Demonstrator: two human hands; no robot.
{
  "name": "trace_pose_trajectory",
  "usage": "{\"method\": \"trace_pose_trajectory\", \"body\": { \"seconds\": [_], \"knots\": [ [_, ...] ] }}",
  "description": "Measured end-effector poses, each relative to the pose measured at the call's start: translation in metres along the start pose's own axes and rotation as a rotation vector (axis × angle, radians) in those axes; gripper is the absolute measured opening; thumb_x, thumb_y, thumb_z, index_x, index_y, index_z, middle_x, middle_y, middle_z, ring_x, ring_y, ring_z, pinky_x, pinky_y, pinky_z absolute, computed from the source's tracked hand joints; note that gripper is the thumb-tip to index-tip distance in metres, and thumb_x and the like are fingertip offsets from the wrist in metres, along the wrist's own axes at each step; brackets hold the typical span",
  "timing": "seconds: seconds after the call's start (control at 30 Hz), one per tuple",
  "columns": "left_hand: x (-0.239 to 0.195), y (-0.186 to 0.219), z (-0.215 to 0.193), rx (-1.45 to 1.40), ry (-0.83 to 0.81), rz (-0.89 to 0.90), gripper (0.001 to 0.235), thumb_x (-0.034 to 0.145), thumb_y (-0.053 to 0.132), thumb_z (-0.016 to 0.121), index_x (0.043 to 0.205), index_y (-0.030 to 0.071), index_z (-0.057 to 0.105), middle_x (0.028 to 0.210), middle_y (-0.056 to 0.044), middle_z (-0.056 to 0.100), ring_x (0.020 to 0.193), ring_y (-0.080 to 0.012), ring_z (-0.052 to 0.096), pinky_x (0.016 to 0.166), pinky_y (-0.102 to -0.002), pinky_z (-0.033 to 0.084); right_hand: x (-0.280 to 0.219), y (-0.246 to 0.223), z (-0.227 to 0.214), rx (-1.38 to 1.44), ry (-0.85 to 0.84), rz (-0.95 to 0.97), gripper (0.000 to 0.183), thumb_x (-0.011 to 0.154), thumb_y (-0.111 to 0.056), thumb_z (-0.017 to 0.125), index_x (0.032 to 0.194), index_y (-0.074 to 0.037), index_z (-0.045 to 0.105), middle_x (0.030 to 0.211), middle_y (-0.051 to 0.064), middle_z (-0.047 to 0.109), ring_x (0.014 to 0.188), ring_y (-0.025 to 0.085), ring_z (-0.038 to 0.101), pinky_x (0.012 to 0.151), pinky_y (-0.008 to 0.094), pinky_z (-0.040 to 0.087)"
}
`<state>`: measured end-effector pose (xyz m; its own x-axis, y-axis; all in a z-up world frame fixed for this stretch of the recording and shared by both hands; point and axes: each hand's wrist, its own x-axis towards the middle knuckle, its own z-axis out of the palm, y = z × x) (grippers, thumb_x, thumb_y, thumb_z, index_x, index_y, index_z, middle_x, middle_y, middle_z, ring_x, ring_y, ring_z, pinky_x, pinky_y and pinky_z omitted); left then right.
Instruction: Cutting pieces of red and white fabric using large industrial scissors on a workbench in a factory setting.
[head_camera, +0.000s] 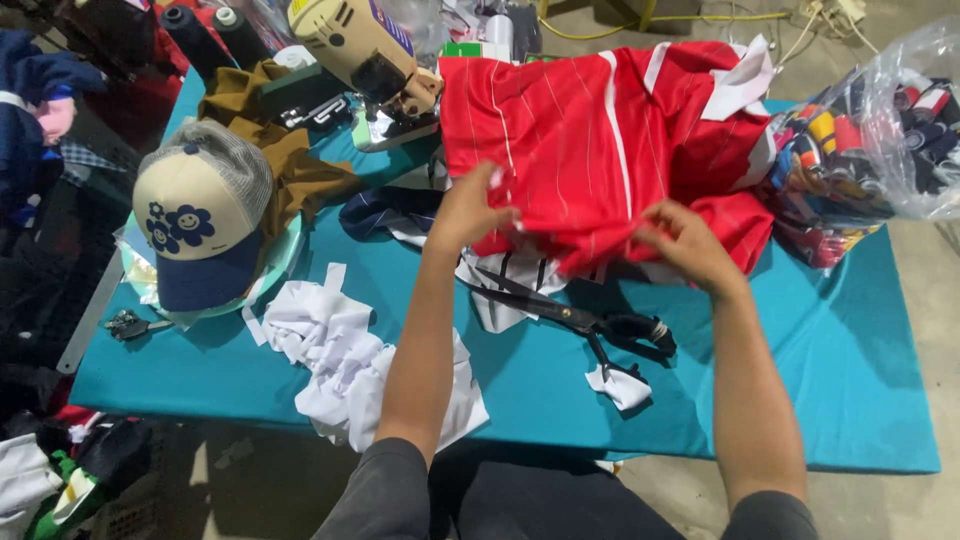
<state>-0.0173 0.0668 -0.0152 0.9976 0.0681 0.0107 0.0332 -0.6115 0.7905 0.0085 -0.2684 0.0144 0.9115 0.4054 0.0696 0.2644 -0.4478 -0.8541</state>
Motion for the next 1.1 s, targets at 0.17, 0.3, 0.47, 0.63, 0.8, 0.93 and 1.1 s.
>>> {"method": "trace_pose_trajectory", "body": {
  "seconds": [0.17, 0.3, 0.47, 0.63, 0.8, 0.93, 1.1],
  "knots": [
    [0.031, -0.032, 0.048, 0.154, -0.110, -0.017, 0.054, 0.081, 0.035, 0.080, 0.129, 0.018, 0.063, 0.113, -0.015, 0.072, 0.116, -0.0386, 0.066, 0.100, -0.050, 0.051, 0.019, 0.033, -0.026, -0.371, -0.597, 0.307, 0.050, 0.068, -0.032, 0.091, 0.113, -0.012, 0.080, 0.105, 0.019, 0.078, 0.077, 0.035, 0.064, 0.068, 0.041, 0.051],
    [0.059, -0.004, 0.044, 0.154, 0.059, 0.151, 0.035, 0.090, 0.024, 0.068, 0.118, 0.003, 0.064, 0.101, -0.025, 0.069, 0.104, -0.0496, 0.066, 0.090, -0.057, 0.050, 0.029, -0.007, -0.035, -0.794, -0.442, 0.155, 0.036, 0.079, -0.019, 0.072, 0.113, -0.011, 0.082, 0.109, 0.028, 0.076, 0.108, 0.049, 0.070, 0.096, 0.051, 0.054],
    [0.038, 0.098, -0.008, -0.135, 0.505, 0.594, 0.032, 0.106, 0.016, 0.062, 0.135, 0.013, 0.050, 0.127, -0.011, 0.067, 0.114, -0.0277, 0.072, 0.084, -0.035, 0.065, 0.046, -0.003, -0.047, -0.462, 0.632, -0.623, 0.044, 0.083, 0.010, 0.053, 0.125, 0.007, 0.066, 0.116, 0.025, 0.067, 0.107, 0.042, 0.059, 0.092, 0.048, 0.049],
    [0.016, 0.047, 0.038, -0.223, 0.613, 0.540, 0.044, 0.107, 0.023, 0.061, 0.145, 0.008, 0.046, 0.142, -0.014, 0.061, 0.132, -0.0334, 0.063, 0.108, -0.042, 0.057, 0.033, 0.042, 0.002, -0.476, 0.751, -0.888, 0.014, 0.109, -0.004, 0.063, 0.116, 0.009, 0.062, 0.112, 0.027, 0.062, 0.108, 0.042, 0.060, 0.092, 0.050, 0.048],
    [0.064, -0.125, 0.133, -0.970, 0.433, -0.114, 0.044, 0.096, 0.029, 0.079, 0.132, 0.014, 0.060, 0.123, -0.007, 0.068, 0.093, -0.0204, 0.074, 0.071, -0.032, 0.069, 0.017, 0.139, 0.024, -0.916, -0.099, -0.087, 0.058, 0.089, -0.045, 0.066, 0.141, -0.020, 0.066, 0.134, 0.017, 0.066, 0.132, 0.036, 0.056, 0.108, 0.049, 0.039],
    [0.000, -0.042, 0.081, -1.312, 0.384, -0.242, 0.051, 0.096, 0.019, 0.078, 0.141, 0.012, 0.055, 0.131, -0.013, 0.063, 0.107, -0.0300, 0.071, 0.086, -0.044, 0.065, -0.006, 0.148, 0.045, -0.867, 0.106, -0.193, 0.050, 0.083, -0.037, 0.073, 0.129, -0.018, 0.072, 0.117, 0.014, 0.065, 0.118, 0.034, 0.059, 0.110, 0.046, 0.039],
    [-0.005, -0.025, 0.064, -1.361, 0.275, -0.300, 0.044, 0.088, 0.015, 0.085, 0.127, 0.011, 0.065, 0.115, -0.013, 0.071, 0.102, -0.0284, 0.073, 0.091, -0.044, 0.062, -0.003, 0.153, 0.050, -0.457, 0.374, -0.211, 0.025, 0.085, -0.010, 0.069, 0.109, -0.016, 0.073, 0.105, 0.006, 0.064, 0.107, 0.029, 0.058, 0.105, 0.043, 0.041]
  ]
}}
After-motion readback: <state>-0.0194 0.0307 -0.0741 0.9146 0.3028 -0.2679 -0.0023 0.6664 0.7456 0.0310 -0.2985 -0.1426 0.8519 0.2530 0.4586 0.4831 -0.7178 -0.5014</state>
